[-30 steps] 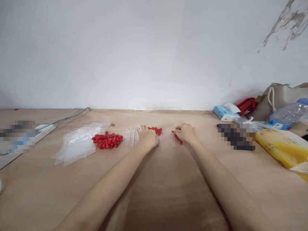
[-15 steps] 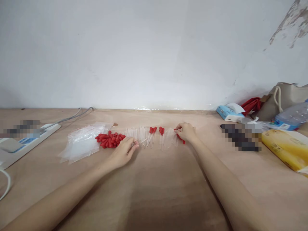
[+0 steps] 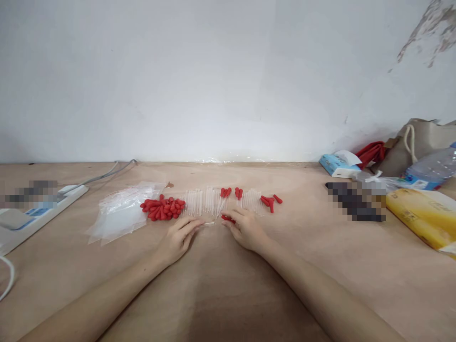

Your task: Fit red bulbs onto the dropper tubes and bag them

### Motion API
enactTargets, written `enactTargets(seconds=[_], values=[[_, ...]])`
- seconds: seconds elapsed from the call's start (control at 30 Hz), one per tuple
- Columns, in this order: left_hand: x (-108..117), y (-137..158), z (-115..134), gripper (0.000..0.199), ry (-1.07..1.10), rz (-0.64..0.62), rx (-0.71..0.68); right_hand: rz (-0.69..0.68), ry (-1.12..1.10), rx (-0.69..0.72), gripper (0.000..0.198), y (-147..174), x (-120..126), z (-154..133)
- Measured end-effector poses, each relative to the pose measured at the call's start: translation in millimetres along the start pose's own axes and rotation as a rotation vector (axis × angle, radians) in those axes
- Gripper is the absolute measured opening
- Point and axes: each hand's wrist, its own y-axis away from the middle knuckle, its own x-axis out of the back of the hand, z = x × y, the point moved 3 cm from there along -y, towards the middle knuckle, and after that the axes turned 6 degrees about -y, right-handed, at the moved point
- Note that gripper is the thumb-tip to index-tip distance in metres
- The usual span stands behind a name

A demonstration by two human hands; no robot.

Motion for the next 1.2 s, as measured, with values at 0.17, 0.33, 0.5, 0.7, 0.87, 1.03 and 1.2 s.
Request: enactTargets(seconds=[0.17,0.33,0.5,0.7,0.87,1.03,1.2], values=[[-0.1,-0.8,1.2,0.028,0.005,-0.017,0.009,-0.059,-0.051,0.046,0.021,1.3,-5.5,-12.3],[-0.2,-0.3,1.1,0.029,-0.044,-0.012,-0.031,-0.05,-0.185,0.032,0.02,2.3,-7.1,-15.6],[2.6,-1.1,4.7,0.035,-0.079,0.03,-0.13,-0.032,-0.207,0.019,0.018,5.1,-10.6,-11.6],[4.1,-2.9,8.4,0.035,-0.065,0.063,-0.179,-0.052,-0.173,-0.007,0.018,9.7,-14.6,-6.6],[2.1,-1.6,8.9,0.034,-0.085,0.065,-0.243,-0.064,-0.119,0.126,0.018,9.7,-14.4,-6.5],[-0.3,-0.1,11.7,0.034,-0.124,0.076,-0.267,-0.09,-0.053,0.192,0.015,10.0,-14.7,-7.0],[-2.8,-0.7,14.0,0.032,-0.133,0.074,-0.27,-0.106,0.027,0.194,0.015,9.1,-15.9,-7.8]])
